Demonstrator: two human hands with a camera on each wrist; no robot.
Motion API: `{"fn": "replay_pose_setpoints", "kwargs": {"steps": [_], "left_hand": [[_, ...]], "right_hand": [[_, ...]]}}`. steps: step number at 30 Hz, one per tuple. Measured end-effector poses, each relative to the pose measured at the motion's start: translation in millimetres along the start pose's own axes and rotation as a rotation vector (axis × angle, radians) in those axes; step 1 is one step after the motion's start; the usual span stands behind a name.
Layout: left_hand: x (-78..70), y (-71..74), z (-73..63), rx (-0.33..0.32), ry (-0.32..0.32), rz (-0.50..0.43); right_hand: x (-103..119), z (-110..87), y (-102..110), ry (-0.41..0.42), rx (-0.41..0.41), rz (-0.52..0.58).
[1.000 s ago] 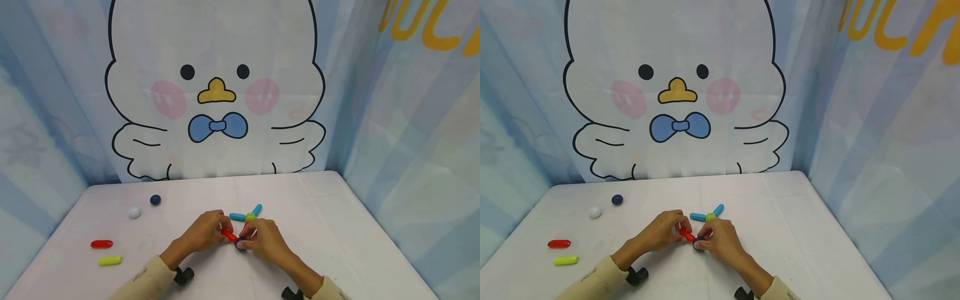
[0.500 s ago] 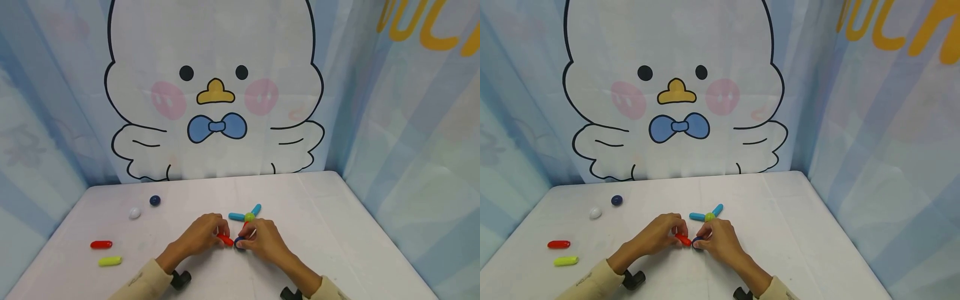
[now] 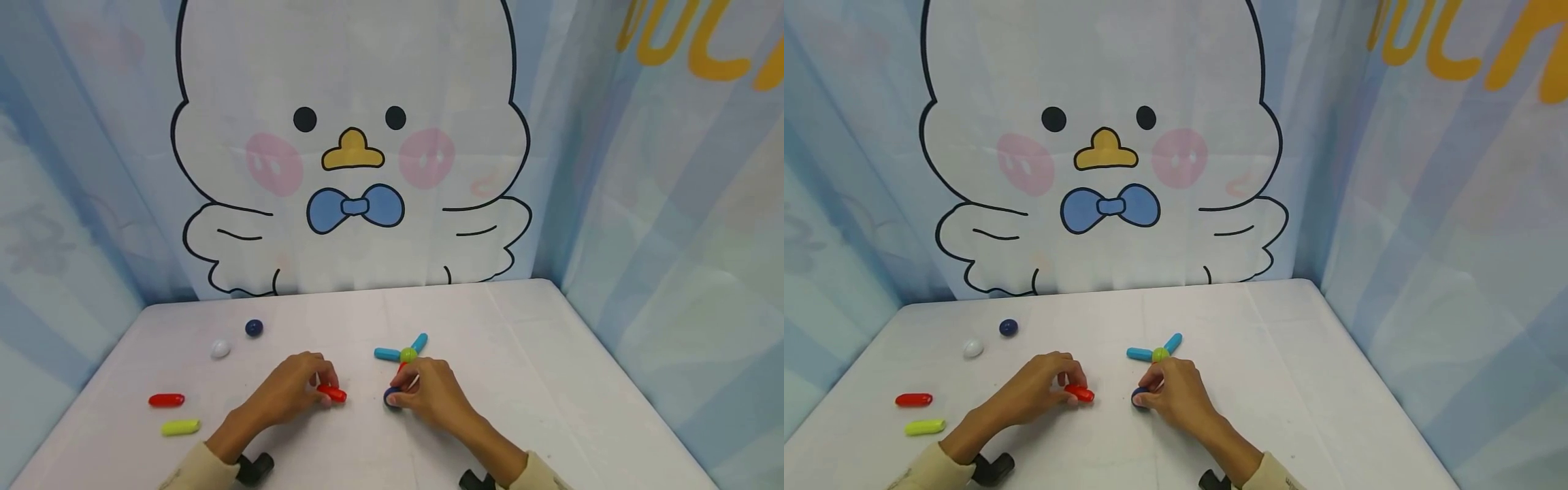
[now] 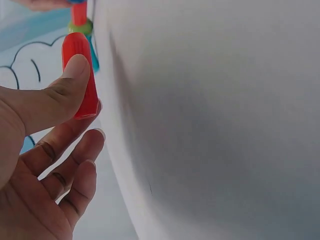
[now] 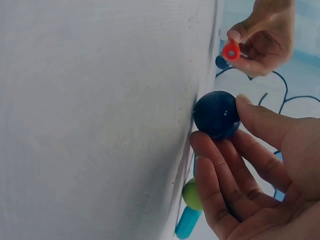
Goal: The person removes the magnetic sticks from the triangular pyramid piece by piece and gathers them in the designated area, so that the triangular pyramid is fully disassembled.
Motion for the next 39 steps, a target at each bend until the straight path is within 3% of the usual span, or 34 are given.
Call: {"fn": "replay_pose_setpoints", "kwargs": {"steps": [8, 21, 31, 39], "left_hand": [[25.6, 23.4, -35.3, -0.042, 0.149, 0.008], [69.7, 52.4, -78.0, -0.056, 0.295, 0.056], [98.4, 64.4, -96.9, 0.015, 0.373, 0.116], [103.6, 66.1, -99.7, 0.006, 0.382, 0.145]], "right_hand": [[1.0, -1.1, 0.3, -0.003, -0.006, -0.001], [-0.4, 1.7, -3.0, -0.032, 0.016, 0.007], [2.4, 2.3, -5.4, -0.012, 0.006, 0.018], [5.9, 3.8, -6.6, 0.015, 0.034, 0.048]]}}
Point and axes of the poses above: each hand's wrist, its own z-axis towards the middle knuckle, its own y-axis out of the back of the hand, x = y × z, the point moved 4 cm from there along z, towards the middle knuckle, and after that the axes turned 11 degrees about -y, right-handed, at the moved point
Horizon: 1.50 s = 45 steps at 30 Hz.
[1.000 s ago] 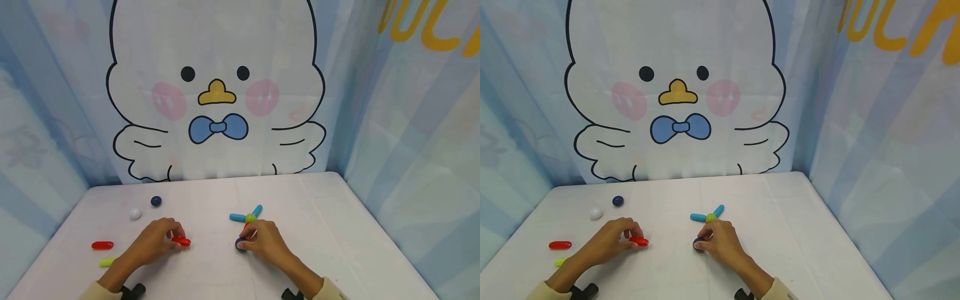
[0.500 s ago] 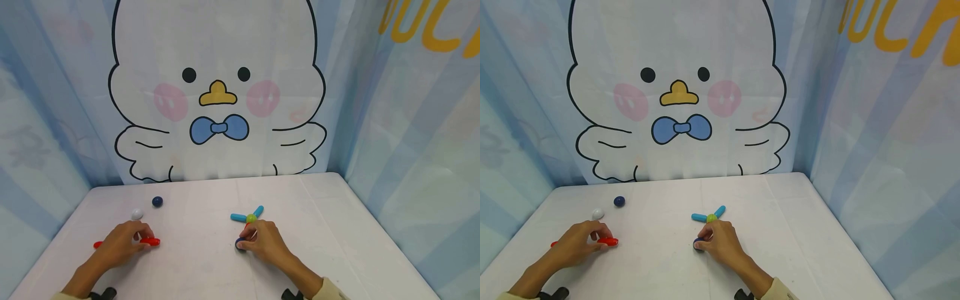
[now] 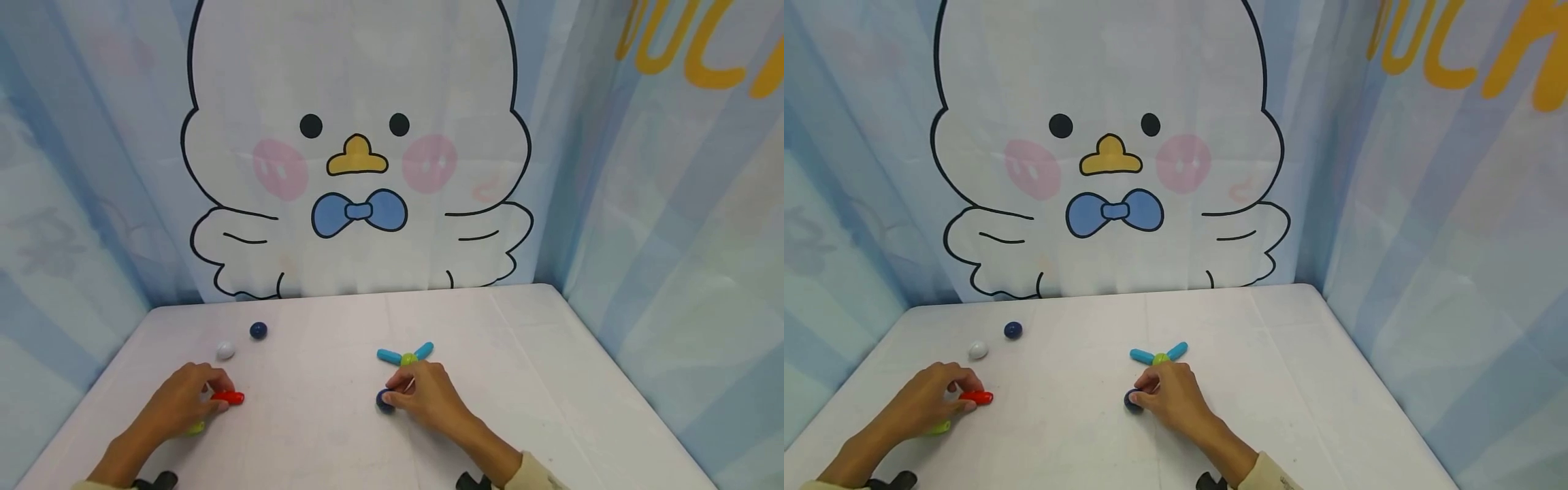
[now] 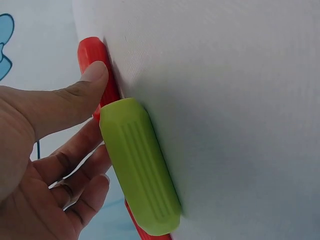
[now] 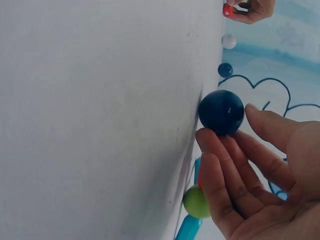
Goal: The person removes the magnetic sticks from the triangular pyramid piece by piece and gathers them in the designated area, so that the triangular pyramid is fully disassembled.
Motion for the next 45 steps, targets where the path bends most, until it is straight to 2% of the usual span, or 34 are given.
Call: {"fn": "replay_pose_setpoints", "kwargs": {"steps": [3, 6, 10, 13, 17, 21, 27, 34, 40, 45], "left_hand": [[-1.1, -0.8, -1.0, -0.012, -0.006, 0.012], [-4.2, -1.4, -3.1, -0.036, -0.006, 0.016], [-14.5, 1.2, -5.5, -0.110, -0.052, 0.039], [-25.2, 2.9, -6.6, -0.168, -0.118, 0.068], [-40.3, 1.6, -5.4, -0.197, -0.185, 0.083], [-54.8, -1.7, -0.8, -0.194, -0.216, 0.075], [-76.3, -11.1, 7.3, -0.161, -0.218, 0.028], [-115.2, -23.8, 19.3, -0.138, -0.261, -0.059], [-149.8, -41.1, 39.0, -0.124, -0.347, -0.079], [-169.0, -56.7, 61.3, -0.096, -0.413, -0.098]], "right_hand": [[-0.6, 1.3, 5.9, 0.032, -0.033, -0.016], [-1.4, 3.7, 15.6, 0.059, -0.119, -0.064], [-4.2, 9.3, 26.8, 0.053, -0.217, -0.133], [-8.5, 15.0, 30.1, 0.034, -0.225, -0.146], [-13.9, 21.4, 28.9, 0.034, -0.192, -0.143], [-15.0, 25.5, 26.8, 0.051, -0.177, -0.155], [-13.5, 28.0, 25.2, 0.056, -0.190, -0.196], [-12.0, 26.3, 24.0, 0.073, -0.184, -0.234], [-13.1, 25.5, 22.6, 0.050, -0.164, -0.223], [-12.6, 24.5, 21.3, 0.059, -0.157, -0.206]]}}
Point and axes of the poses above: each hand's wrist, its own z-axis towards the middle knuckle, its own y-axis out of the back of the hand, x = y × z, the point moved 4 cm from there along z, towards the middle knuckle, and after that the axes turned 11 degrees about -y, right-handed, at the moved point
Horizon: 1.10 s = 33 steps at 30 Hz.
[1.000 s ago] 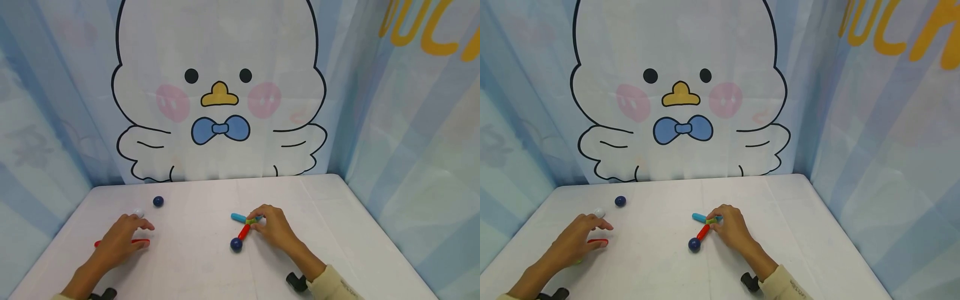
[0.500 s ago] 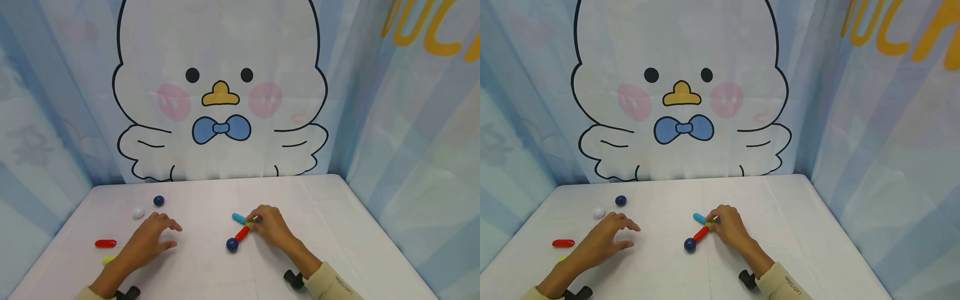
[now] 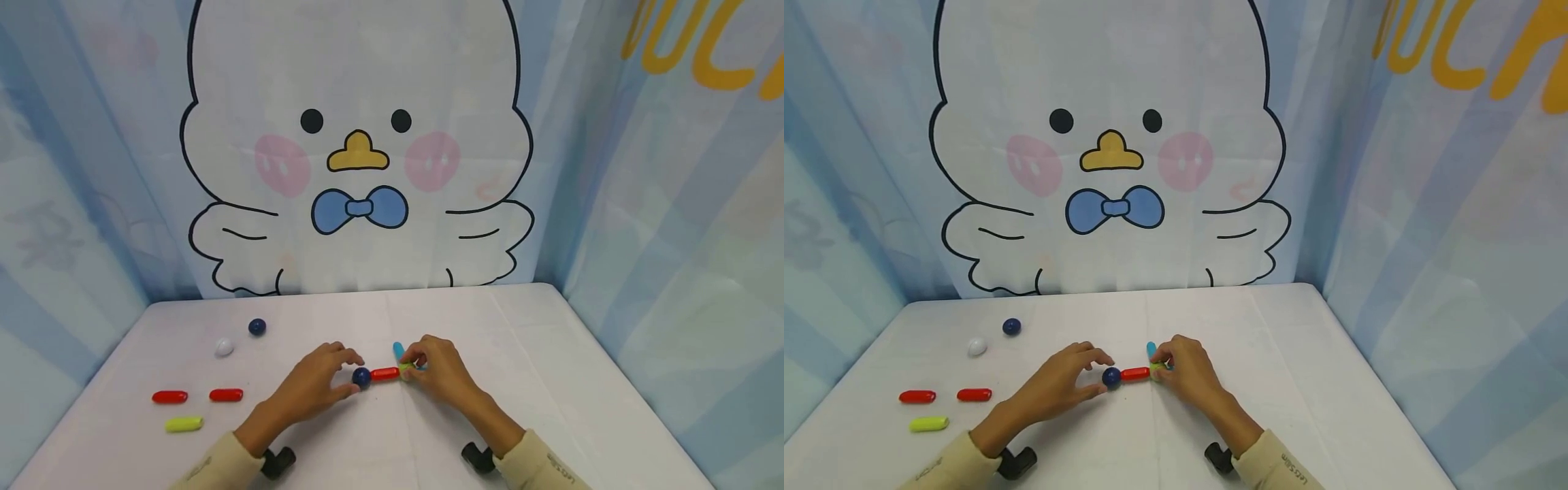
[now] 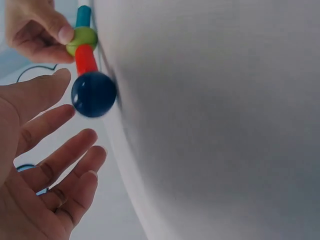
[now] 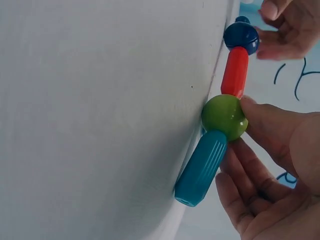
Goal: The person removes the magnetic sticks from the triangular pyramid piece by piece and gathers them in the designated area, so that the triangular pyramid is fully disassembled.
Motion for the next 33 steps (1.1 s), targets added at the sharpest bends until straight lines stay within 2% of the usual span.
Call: {"fn": "replay_pose_setpoints", "kwargs": {"steps": [5, 10, 18, 26, 30, 33], "left_hand": [[-3.5, -12.2, 17.8, 0.021, -0.039, 0.022], [-4.7, -17.5, 25.7, 0.028, -0.022, 0.039], [-4.9, -16.8, 28.2, 0.020, -0.015, -0.005], [-2.2, -15.2, 26.9, 0.027, -0.033, -0.031], [0.9, -8.1, 24.3, -0.004, -0.026, -0.028], [6.1, -0.9, 21.6, -0.036, 0.002, -0.030]], "right_hand": [[2.1, -0.3, -0.8, 0.032, 0.010, 0.005], [3.9, -0.8, -0.2, 0.049, 0.011, 0.007], [3.7, -1.4, 1.3, 0.025, 0.014, 0.002], [1.8, -1.6, 2.2, 0.037, 0.001, 0.000], [-0.6, -1.9, 2.2, 0.020, 0.003, 0.008], [-1.9, -2.1, 2.4, 0.002, 0.004, 0.008]]}}
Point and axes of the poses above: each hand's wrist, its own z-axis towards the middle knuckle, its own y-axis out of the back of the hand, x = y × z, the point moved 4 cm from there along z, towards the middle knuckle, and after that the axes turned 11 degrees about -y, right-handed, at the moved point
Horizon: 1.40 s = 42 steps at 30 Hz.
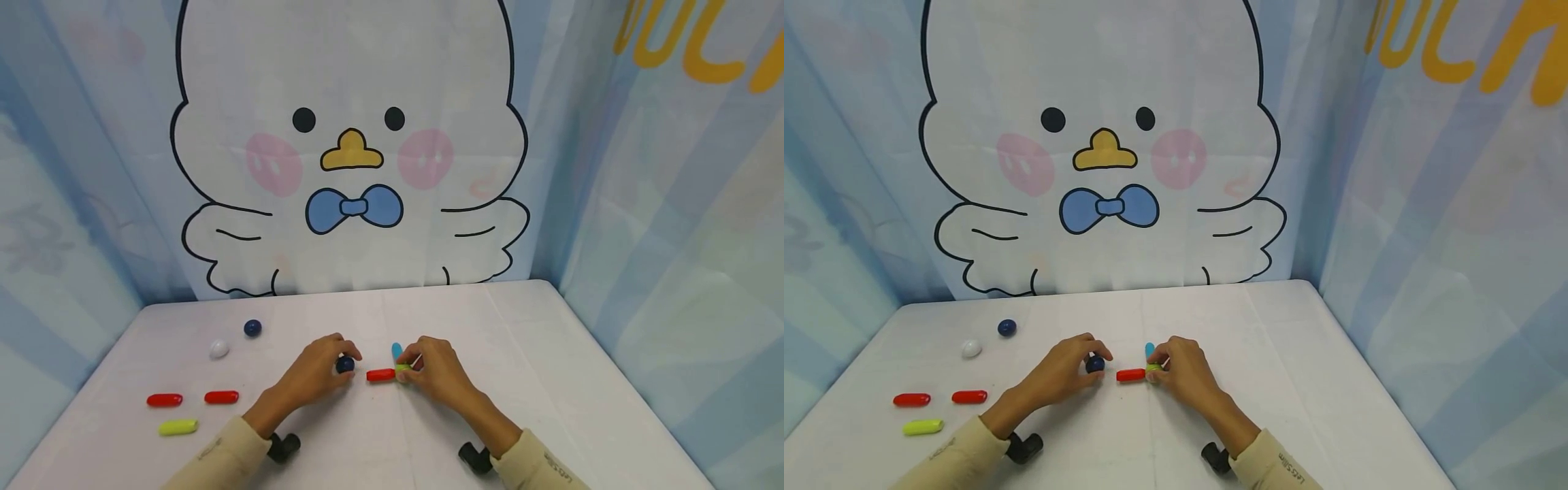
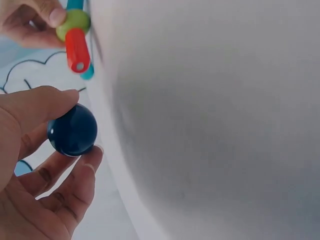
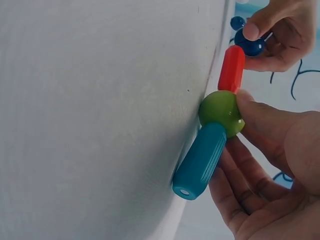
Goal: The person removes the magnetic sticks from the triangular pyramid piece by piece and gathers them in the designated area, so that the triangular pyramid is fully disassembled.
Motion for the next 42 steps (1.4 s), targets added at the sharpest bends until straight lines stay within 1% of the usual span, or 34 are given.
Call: {"fn": "replay_pose_setpoints", "kwargs": {"steps": [5, 13, 19, 24, 25, 32, 36, 42], "left_hand": [[14.2, 14.5, -5.1, -0.045, 0.056, -0.007], [47.4, 37.4, -12.9, -0.098, 0.101, 0.033], [70.8, 54.0, -17.2, -0.117, 0.142, 0.050], [86.9, 64.3, -17.3, -0.109, 0.193, 0.047], [89.9, 66.0, -17.1, -0.106, 0.206, 0.048], [108.1, 72.7, -13.4, -0.077, 0.232, 0.078], [113.9, 74.2, -12.0, -0.057, 0.245, 0.089], [118.7, 73.1, -11.7, -0.040, 0.256, 0.099]], "right_hand": [[-0.7, -0.5, 0.7, 0.003, -0.006, 0.003], [-3.9, -0.3, -1.3, -0.002, -0.003, 0.005], [-5.0, -0.2, -3.0, -0.008, 0.012, 0.015], [-4.6, -0.7, -2.7, -0.016, 0.020, 0.020], [-4.5, -0.8, -2.5, -0.015, 0.020, 0.020], [-3.2, -1.4, -1.4, 0.012, 0.007, 0.017], [-2.5, -1.7, -0.9, 0.014, 0.014, 0.029], [-2.1, -2.0, 0.5, 0.014, 0.032, 0.053]]}}
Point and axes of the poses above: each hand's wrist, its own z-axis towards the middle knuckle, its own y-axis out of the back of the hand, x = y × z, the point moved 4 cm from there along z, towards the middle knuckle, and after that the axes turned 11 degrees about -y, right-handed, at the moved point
